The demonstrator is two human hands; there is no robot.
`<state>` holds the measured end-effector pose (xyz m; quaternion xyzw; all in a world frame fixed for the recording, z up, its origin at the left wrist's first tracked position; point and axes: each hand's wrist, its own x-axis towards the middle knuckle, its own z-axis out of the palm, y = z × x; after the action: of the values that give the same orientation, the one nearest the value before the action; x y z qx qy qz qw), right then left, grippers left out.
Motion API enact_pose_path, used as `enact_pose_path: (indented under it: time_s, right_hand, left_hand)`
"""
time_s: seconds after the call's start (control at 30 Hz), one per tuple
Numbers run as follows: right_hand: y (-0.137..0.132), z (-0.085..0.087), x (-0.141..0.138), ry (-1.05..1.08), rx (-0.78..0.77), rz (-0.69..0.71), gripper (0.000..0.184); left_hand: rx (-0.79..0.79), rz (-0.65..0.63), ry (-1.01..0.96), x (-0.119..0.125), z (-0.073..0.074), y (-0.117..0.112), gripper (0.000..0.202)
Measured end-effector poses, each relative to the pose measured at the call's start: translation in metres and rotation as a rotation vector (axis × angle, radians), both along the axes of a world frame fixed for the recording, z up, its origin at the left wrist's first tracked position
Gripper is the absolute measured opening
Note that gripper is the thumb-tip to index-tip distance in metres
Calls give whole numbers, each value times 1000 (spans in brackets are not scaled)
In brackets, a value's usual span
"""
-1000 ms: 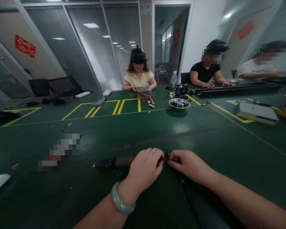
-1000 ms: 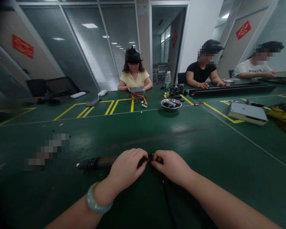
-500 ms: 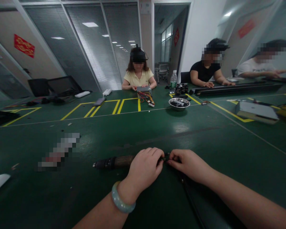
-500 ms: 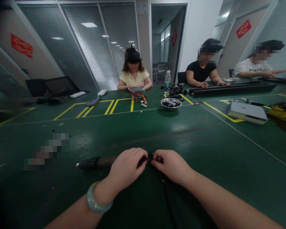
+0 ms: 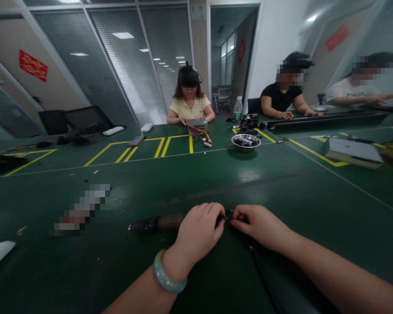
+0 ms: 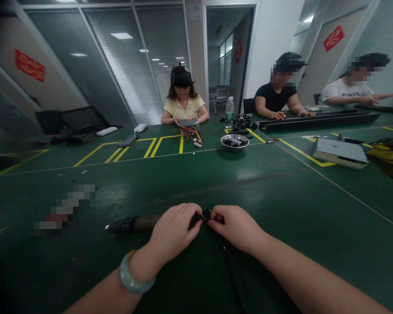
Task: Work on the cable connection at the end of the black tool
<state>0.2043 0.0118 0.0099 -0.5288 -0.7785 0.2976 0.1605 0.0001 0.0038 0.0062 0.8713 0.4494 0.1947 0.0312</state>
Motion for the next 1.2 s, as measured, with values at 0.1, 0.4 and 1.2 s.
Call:
enact_pose_path:
  time_s: [0.1, 0.4, 1.2]
  right_hand:
    - [0, 0, 0, -4, 2, 0, 17]
    - [-1, 1, 1, -2, 1, -4, 17]
    - [1, -2, 1, -20, -22, 14, 18]
  left_hand:
    - [-10, 8, -8, 0, 1, 0, 14]
    - [-51, 16, -29, 0, 1, 1, 20]
    - [-22, -25, -27, -1, 1, 0, 9]
